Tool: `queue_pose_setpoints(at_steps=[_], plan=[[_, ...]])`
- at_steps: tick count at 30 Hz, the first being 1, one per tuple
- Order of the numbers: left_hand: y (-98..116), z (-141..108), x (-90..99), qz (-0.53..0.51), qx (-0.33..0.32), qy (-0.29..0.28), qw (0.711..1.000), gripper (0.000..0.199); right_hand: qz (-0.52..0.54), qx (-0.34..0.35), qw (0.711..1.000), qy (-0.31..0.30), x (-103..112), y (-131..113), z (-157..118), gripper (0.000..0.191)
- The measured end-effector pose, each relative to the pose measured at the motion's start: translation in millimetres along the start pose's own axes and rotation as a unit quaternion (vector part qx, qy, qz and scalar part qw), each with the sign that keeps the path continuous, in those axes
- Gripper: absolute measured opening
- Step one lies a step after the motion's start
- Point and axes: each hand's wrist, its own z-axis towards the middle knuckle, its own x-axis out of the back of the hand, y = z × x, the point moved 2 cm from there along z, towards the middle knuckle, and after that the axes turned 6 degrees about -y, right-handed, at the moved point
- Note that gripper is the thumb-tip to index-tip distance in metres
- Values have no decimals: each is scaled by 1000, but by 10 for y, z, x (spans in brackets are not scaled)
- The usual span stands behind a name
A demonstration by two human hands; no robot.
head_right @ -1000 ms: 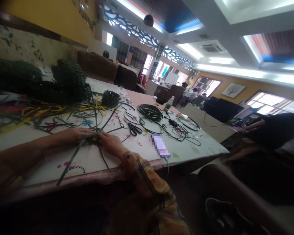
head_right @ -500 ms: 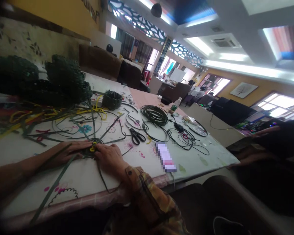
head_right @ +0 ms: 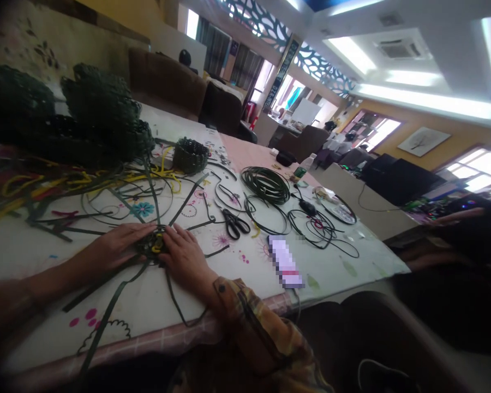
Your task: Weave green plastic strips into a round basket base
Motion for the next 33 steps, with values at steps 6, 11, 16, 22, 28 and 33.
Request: queue_pose_setpoints(at_steps=[6, 11, 16, 22, 28, 33], plan=[[-127, -76, -110, 20, -1, -13, 1000, 78, 80, -13, 996, -31, -71, 162, -3, 73], [-117, -105, -130, 24, -8, -18, 1000, 72, 101, -7, 994, -30, -52, 163, -26, 76], [-48, -70, -70, 14, 4, -15, 1000, 71, 78, 8, 997, -7, -13, 124, -44, 56], [6, -5, 5, 3, 6, -34, 999, 73, 0, 12, 1000, -25, -1, 87, -56, 46], [-30, -20, -15, 21, -17, -15, 1000, 59, 32, 49, 998, 39, -1, 189, -22, 40], [105, 0, 91, 21, -21, -1, 1000, 48, 90, 34, 989, 117, 49, 211, 30, 19]])
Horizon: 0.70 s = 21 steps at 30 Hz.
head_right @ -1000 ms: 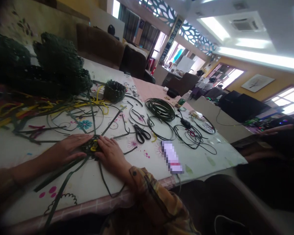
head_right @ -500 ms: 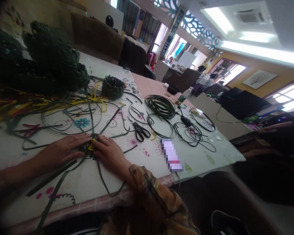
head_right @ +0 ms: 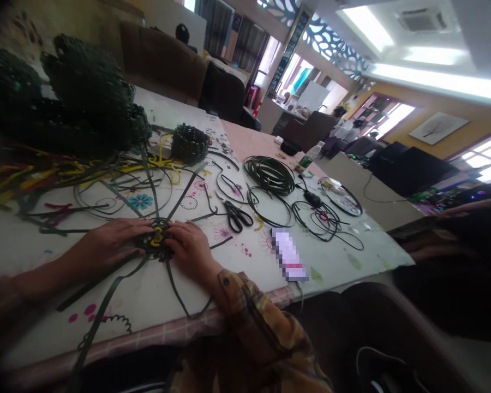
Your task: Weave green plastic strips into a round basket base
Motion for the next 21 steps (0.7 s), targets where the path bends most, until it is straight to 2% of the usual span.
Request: queue_pose_setpoints(at_steps=[3, 6, 10, 14, 17, 21], plan=[[106, 54, 94, -14, 25, 3, 1000, 48, -50, -17, 999, 1, -7, -141, 39, 14], [153, 128, 141, -26, 65, 2, 998, 54, -105, -44, 992, -46, -61, -296, 77, 13], [142, 252, 137, -22, 105, 1, 994, 53, -92, -68, 990, -77, -93, -384, 101, 18], [112, 366, 96, 3, 84, -12, 996, 40, 36, -105, 994, -22, -23, -325, 81, 18], [84, 419, 86, 18, 81, -22, 996, 33, 133, -146, 980, 33, 15, -225, 74, 20], [57, 481, 90, 16, 83, -44, 995, 26, 162, -182, 967, 78, 10, -120, 104, 20]])
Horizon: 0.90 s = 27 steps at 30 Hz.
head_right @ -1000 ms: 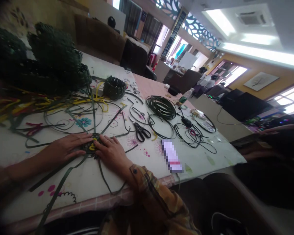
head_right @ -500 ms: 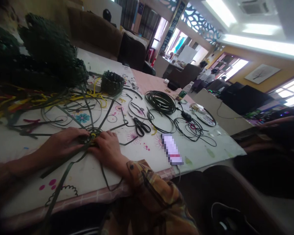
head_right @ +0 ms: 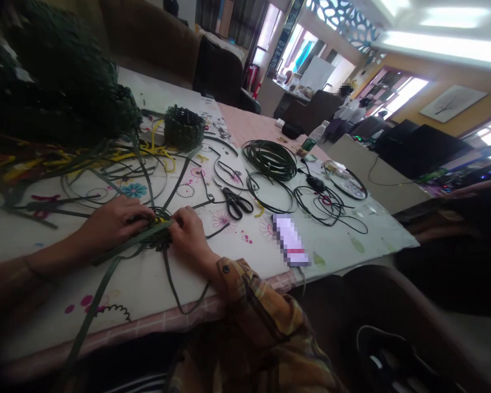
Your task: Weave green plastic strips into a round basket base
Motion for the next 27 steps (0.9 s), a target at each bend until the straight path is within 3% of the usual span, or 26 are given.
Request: queue_pose_setpoints(at_steps=[3, 11, 16, 20, 23, 27], plan=[[-28, 44, -21, -11, -1, -8, 1000, 24, -2, -20, 1000, 14, -6, 23, 37, 22], [-143, 78, -72, -43, 18, -7, 999, 46, -7, -26, 999, 19, -8, -9, 51, 26], [-157, 79, -84, -49, -41, -15, 998, 42, 0, -45, 999, 14, 6, 10, 80, 26], [-134, 64, -83, -50, -48, -6, 998, 42, 13, -23, 999, -22, 5, 27, 98, 21], [-107, 66, -56, -54, -37, -19, 998, 47, 26, 9, 997, -71, 15, 7, 88, 7], [-82, 62, -39, -76, -29, -20, 996, 49, 16, 31, 990, -135, 40, -46, 67, 18]])
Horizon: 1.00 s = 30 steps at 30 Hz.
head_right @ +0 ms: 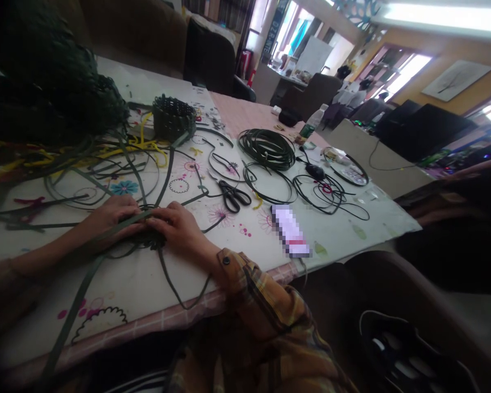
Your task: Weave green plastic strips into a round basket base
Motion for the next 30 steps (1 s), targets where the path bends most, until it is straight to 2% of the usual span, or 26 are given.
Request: queue_pose_setpoints(at_steps=[3, 7, 10, 13, 15, 19, 24, 30], plan=[[13, -40, -26, -27, -4, 17, 999, 47, -28, -1, 1000, 2, 3, -10, 3, 17], [42, -106, -78, -33, -26, -16, 999, 48, -57, -11, 998, 31, -2, 28, 32, 19], [57, -119, -75, -64, 21, -19, 998, 45, -58, -18, 997, 38, 10, 41, 49, 19], [107, -106, -45, -72, 76, 26, 994, 43, -30, -23, 999, 22, 36, 20, 54, 19], [160, -95, -32, -61, 76, 49, 994, 45, -11, -28, 1000, 5, 50, -4, 51, 20], [204, -90, -36, -52, 38, 49, 997, 49, -23, -19, 999, -21, 47, -57, 20, 21], [154, -104, -27, -45, 49, 30, 997, 47, -90, 53, 993, -60, 16, -137, -42, 22], [225, -98, 45, -69, 63, 20, 995, 40, -74, 48, 994, -65, 56, -170, -51, 25]])
